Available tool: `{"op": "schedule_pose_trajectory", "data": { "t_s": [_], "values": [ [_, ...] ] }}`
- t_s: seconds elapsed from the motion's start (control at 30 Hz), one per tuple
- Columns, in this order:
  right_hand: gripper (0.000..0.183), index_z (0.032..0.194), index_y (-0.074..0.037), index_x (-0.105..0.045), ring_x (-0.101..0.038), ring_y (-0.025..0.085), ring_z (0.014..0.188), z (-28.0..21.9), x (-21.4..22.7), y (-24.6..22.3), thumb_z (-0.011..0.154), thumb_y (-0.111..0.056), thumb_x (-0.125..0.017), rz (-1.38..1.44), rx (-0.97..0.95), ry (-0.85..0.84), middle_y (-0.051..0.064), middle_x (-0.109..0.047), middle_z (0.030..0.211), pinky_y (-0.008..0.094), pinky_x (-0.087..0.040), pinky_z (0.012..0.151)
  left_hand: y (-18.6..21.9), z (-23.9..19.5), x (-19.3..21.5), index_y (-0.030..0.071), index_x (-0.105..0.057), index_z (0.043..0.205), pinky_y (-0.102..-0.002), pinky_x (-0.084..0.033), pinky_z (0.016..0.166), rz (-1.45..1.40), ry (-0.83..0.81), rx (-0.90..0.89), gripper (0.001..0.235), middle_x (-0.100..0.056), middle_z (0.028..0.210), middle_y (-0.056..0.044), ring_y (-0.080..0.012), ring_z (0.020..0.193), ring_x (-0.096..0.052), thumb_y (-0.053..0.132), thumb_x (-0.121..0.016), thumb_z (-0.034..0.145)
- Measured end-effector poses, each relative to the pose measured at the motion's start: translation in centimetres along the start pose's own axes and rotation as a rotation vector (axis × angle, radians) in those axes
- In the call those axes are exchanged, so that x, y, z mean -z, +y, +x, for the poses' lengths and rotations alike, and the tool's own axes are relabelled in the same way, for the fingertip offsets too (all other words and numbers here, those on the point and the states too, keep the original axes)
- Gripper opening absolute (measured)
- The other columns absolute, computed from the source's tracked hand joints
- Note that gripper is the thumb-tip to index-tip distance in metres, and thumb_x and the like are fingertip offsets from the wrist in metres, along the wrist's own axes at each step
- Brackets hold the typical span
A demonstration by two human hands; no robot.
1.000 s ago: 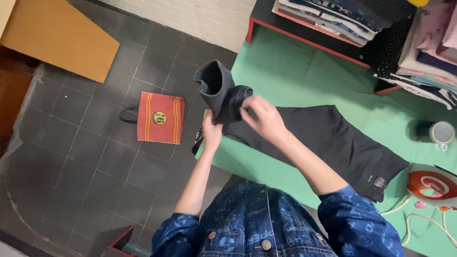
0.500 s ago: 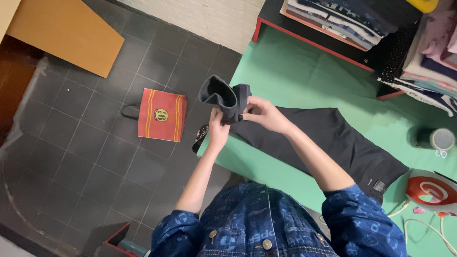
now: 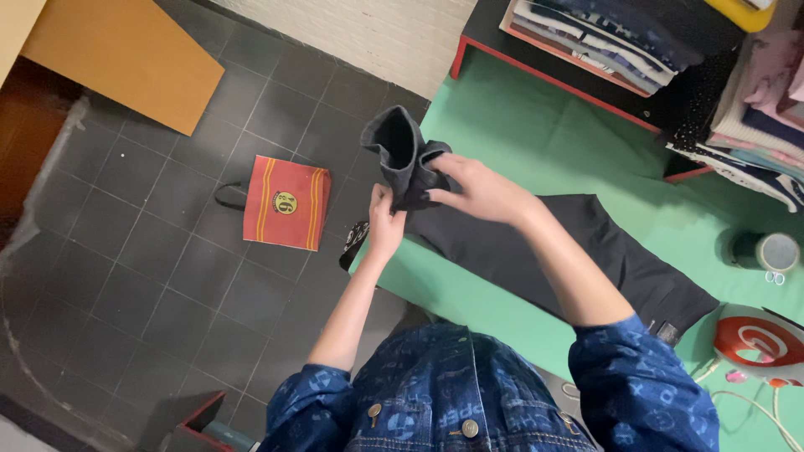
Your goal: The person irons a pair of black trousers on a green table, folds the legs together and in half, and then places the folded garment on a stack of clothes.
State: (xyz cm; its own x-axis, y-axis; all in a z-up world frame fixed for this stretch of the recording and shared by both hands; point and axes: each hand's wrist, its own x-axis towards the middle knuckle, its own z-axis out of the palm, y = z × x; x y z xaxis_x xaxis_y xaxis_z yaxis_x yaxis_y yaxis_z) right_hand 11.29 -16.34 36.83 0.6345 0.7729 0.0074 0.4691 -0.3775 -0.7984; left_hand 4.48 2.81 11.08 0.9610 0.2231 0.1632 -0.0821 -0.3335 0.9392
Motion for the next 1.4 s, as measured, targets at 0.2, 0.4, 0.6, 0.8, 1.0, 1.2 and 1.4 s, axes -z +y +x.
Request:
{"op": "schedule_pose_trajectory", "data": {
  "t_s": [0.2, 0.4, 0.6, 0.8, 1.0, 1.2, 1.4],
  "values": [
    [0.014, 0.102, -0.004, -0.071, -0.071, 0.033, 0.099, 0.3, -0.3, 4.1, 0.093, -0.014, -0.074, -0.363, 0.126, -0.029, 0.013, -0.07, 0.09, 0.045, -0.053, 0.09, 1.6, -0.1, 0.8, 0.003, -0.056, 0.087, -0.036, -0.046, 0.077, 0.069, -0.056, -0.04, 0.01, -0.044, 0.093, -0.008, -0.0308, 0.088, -0.056, -0.001, -0.063, 0.091],
    [0.019, 0.088, -0.014, -0.066, -0.063, 0.024, 0.09, 1.9, -2.3, 1.7, 0.09, -0.028, -0.079, -0.261, 0.389, 0.115, 0.0, -0.059, 0.085, 0.04, -0.05, 0.093, 0.2, 0.4, -0.2, 0.001, -0.05, 0.082, -0.036, -0.044, 0.074, 0.057, -0.058, -0.117, 0.014, -0.039, 0.09, -0.01, -0.0325, 0.083, -0.052, -0.004, -0.063, 0.087],
    [0.04, 0.118, -0.024, -0.066, -0.053, 0.022, 0.136, 1.1, 0.0, 2.1, 0.08, -0.033, -0.059, -0.664, 0.212, -0.055, 0.0, -0.067, 0.126, 0.059, -0.02, 0.12, 3.9, 0.8, 3.0, 0.006, -0.066, 0.1, -0.032, -0.052, 0.083, -0.081, -0.13, 0.0, 0.006, -0.046, 0.097, -0.007, -0.024, 0.098, -0.059, 0.009, -0.069, 0.095],
    [0.044, 0.116, -0.032, -0.065, -0.052, 0.012, 0.126, 2.1, -1.1, 8.1, 0.073, -0.03, -0.073, -1.298, 0.227, 0.059, -0.006, -0.059, 0.111, 0.068, -0.014, 0.125, 7.8, 0.6, 3.9, 0.0, -0.067, 0.119, -0.042, -0.057, 0.094, -0.059, -0.241, 0.041, 0.024, -0.054, 0.117, -0.014, -0.0357, 0.117, -0.06, 0.004, -0.066, 0.095],
    [0.032, 0.111, -0.026, -0.067, -0.053, 0.013, 0.119, 1.7, -1.2, 8.5, 0.079, -0.026, -0.068, -1.32, 0.199, -0.017, -0.005, -0.058, 0.108, 0.056, -0.022, 0.123, 3.2, -0.2, 2.8, 0.001, -0.065, 0.128, -0.047, -0.049, 0.105, -0.024, -0.238, -0.023, 0.032, -0.053, 0.127, -0.019, -0.0381, 0.128, -0.054, 0.008, -0.066, 0.096],
    [0.04, 0.106, -0.019, -0.061, -0.064, 0.013, 0.1, 0.7, 0.3, 6.5, 0.077, -0.034, -0.083, -0.975, 0.065, 0.071, -0.005, -0.068, 0.086, 0.041, -0.031, 0.109, 7.5, 0.3, 4.0, 0.005, -0.066, 0.131, -0.045, -0.048, 0.107, -0.045, -0.236, -0.053, 0.035, -0.055, 0.13, -0.018, -0.0359, 0.13, -0.053, 0.008, -0.067, 0.096],
    [0.01, 0.097, -0.018, -0.073, -0.058, 0.017, 0.106, 1.8, 1.5, 4.3, 0.092, -0.023, -0.08, -0.94, 0.229, 0.36, -0.002, -0.064, 0.1, 0.048, -0.033, 0.109, 1.5, 0.0, 2.2, 0.005, -0.063, 0.132, -0.047, -0.047, 0.108, -0.157, -0.179, 0.041, 0.039, -0.061, 0.127, -0.019, -0.0317, 0.127, -0.057, 0.007, -0.072, 0.094]
  ]
}}
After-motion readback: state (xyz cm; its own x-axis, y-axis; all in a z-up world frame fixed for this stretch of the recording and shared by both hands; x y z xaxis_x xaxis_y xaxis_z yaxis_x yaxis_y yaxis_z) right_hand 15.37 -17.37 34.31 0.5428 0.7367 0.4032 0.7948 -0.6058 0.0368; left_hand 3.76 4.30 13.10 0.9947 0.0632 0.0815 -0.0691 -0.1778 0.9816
